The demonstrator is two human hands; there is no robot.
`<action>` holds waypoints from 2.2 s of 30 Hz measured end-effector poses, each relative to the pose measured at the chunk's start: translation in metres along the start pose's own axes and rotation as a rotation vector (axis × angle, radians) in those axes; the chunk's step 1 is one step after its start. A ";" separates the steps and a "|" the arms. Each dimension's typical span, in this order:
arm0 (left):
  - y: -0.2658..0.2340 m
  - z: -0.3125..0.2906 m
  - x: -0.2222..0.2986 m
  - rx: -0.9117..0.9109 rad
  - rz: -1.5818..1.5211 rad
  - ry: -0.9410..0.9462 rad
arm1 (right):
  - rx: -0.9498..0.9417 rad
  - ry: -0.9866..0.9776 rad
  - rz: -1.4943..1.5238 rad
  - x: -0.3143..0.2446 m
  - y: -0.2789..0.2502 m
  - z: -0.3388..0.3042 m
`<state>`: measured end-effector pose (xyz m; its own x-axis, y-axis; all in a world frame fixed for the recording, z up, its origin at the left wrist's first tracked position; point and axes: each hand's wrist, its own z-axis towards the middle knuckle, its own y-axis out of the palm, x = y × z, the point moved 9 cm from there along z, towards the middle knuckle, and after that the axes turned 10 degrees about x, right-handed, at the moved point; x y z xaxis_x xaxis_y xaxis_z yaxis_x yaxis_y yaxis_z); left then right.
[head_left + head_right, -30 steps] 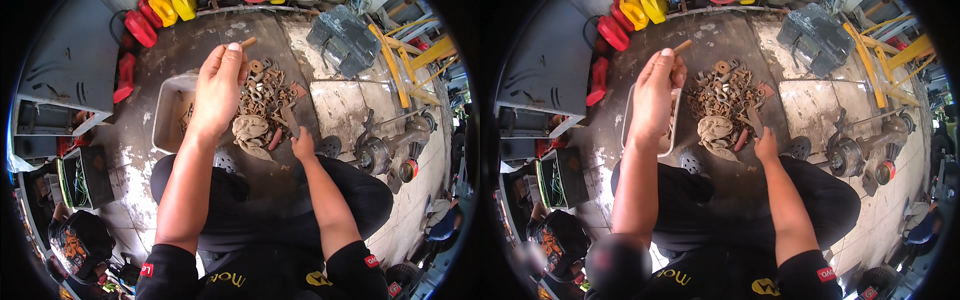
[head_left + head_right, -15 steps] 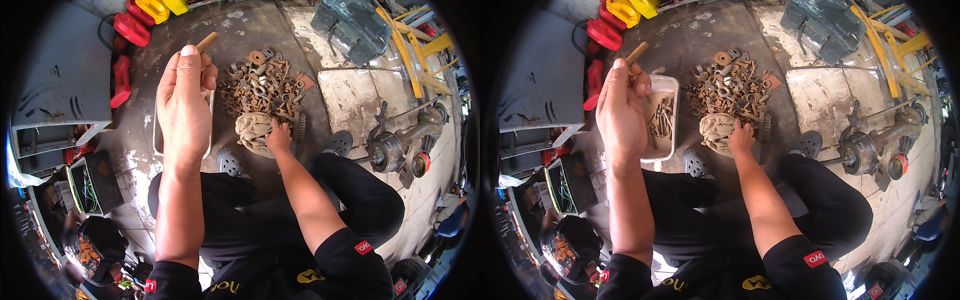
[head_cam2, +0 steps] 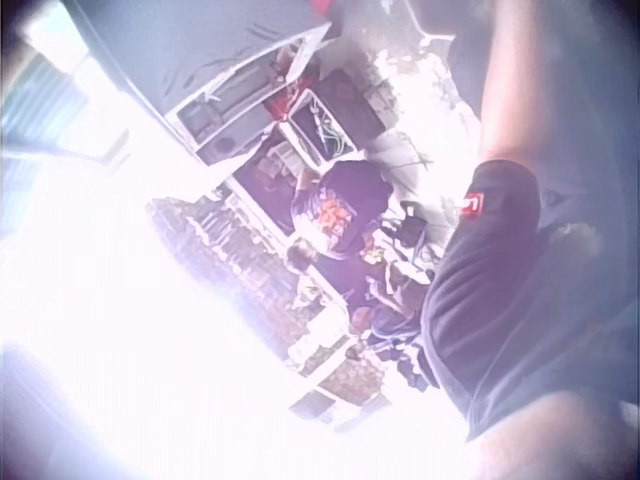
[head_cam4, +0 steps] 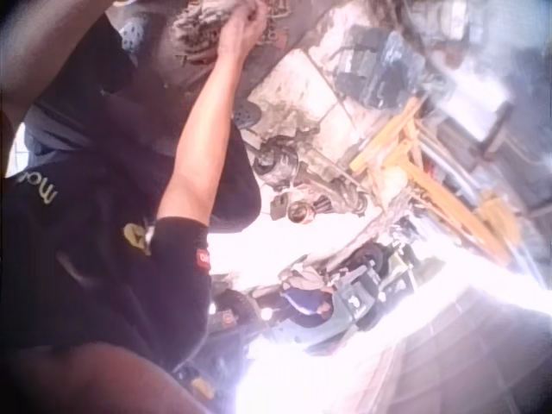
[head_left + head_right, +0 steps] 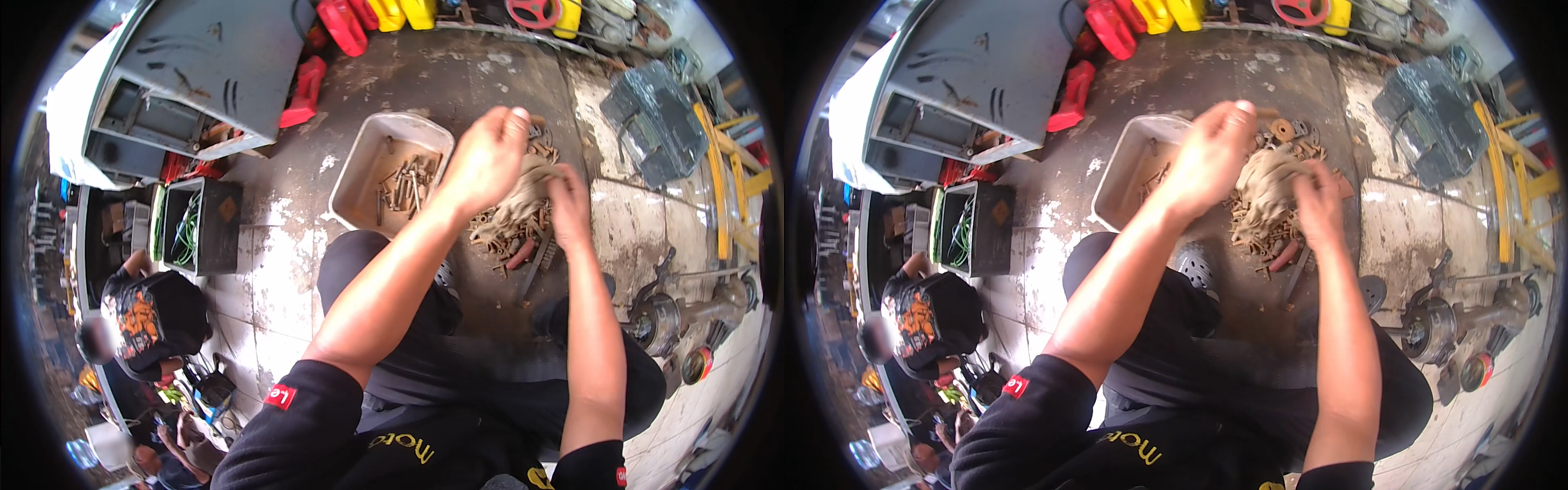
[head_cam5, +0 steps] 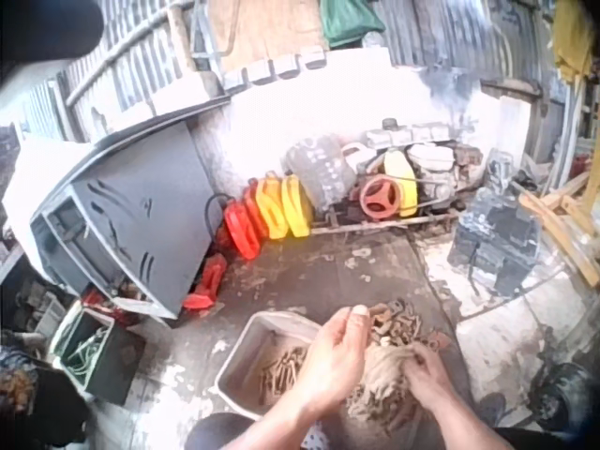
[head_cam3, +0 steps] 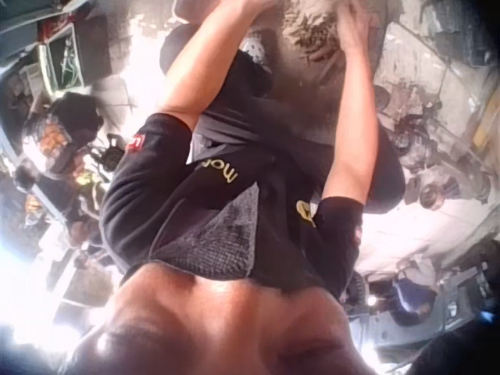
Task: The person sits on the floor and cleans small metal parts by hand, using a wire brush and a cloth. They pick up individual pieces, scrub them, wipe them, and place them into a plastic container.
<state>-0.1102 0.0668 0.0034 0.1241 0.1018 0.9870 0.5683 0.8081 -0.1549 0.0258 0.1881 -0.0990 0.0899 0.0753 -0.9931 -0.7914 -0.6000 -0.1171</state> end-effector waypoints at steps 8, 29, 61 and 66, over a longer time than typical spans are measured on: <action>0.048 -0.029 0.014 -0.379 0.104 0.005 | 0.041 -0.154 0.159 -0.132 -0.044 -0.023; 0.062 -0.072 0.053 -0.328 0.356 0.786 | -0.029 0.012 -0.094 -0.127 -0.053 -0.047; 0.059 -0.077 0.039 -0.173 0.359 0.636 | -0.010 0.030 -0.038 -0.111 -0.050 -0.049; 0.056 -0.074 0.040 -0.161 0.213 0.571 | -0.039 0.134 0.081 -0.112 -0.045 -0.052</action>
<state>-0.0132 0.0728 0.0311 0.6375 -0.1104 0.7625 0.5930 0.7021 -0.3942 0.0826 0.1653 0.0175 0.1085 -0.0794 -0.9909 -0.7754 -0.6305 -0.0344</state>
